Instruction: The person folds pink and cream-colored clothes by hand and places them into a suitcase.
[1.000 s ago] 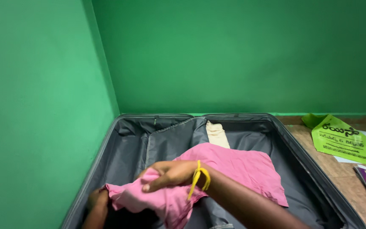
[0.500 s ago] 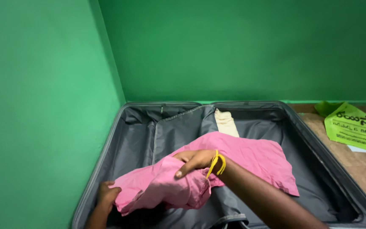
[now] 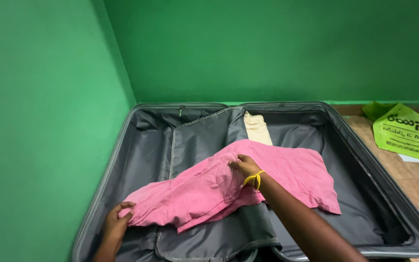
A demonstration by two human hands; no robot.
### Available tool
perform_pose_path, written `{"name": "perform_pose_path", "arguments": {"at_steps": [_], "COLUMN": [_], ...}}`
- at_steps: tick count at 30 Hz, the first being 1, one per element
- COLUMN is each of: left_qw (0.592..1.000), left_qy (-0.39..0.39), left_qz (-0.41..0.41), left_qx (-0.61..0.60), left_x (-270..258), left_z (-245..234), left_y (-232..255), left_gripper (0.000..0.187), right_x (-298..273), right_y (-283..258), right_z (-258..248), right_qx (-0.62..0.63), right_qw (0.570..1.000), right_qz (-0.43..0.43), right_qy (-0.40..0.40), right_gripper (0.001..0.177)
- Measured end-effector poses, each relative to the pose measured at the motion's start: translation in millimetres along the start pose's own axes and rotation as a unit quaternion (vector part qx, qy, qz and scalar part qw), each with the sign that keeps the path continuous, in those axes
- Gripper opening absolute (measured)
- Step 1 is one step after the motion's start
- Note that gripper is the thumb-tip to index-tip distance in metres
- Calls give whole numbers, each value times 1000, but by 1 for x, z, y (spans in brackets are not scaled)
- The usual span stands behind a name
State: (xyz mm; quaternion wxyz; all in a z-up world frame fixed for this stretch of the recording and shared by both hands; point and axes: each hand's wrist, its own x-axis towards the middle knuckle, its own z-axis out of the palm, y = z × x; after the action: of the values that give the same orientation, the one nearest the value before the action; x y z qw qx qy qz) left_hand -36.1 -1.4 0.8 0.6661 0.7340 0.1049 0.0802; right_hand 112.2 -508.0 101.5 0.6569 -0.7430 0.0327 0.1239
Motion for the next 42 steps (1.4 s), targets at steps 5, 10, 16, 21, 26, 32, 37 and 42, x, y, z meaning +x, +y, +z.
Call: {"name": "perform_pose_path", "arguments": {"at_steps": [5, 10, 16, 21, 26, 32, 37, 42], "left_qw": [996, 988, 987, 987, 978, 960, 926, 909], "left_qy": [-3, 11, 28, 38, 61, 65, 70, 82], "left_qz": [-84, -132, -157, -98, -134, -262, -292, -333], "left_qx": [36, -77, -25, 119, 147, -69, -231, -236], "left_x": [7, 3, 0, 4, 3, -7, -7, 3], "left_z": [-10, -3, 10, 15, 19, 38, 54, 64], "left_y": [-18, 0, 16, -1, -2, 41, 55, 30], "left_gripper": [52, 38, 54, 82, 99, 96, 66, 47], "right_x": [26, 23, -35, -83, -97, -80, -82, -86], "right_y": [-4, -21, -58, -78, -65, -53, -40, -22], "right_z": [-4, 3, 29, 56, 60, 14, -31, -37], "right_qx": [-9, -147, -378, -600, -720, -519, -457, -402], "right_qw": [1000, 976, 883, 777, 692, 824, 853, 881], "right_qz": [-7, -72, -149, -147, -53, -206, -195, -179], "right_qy": [23, 146, 235, 118, 8, 96, 162, 175], "right_gripper": [40, 40, 55, 74, 92, 68, 57, 56]}}
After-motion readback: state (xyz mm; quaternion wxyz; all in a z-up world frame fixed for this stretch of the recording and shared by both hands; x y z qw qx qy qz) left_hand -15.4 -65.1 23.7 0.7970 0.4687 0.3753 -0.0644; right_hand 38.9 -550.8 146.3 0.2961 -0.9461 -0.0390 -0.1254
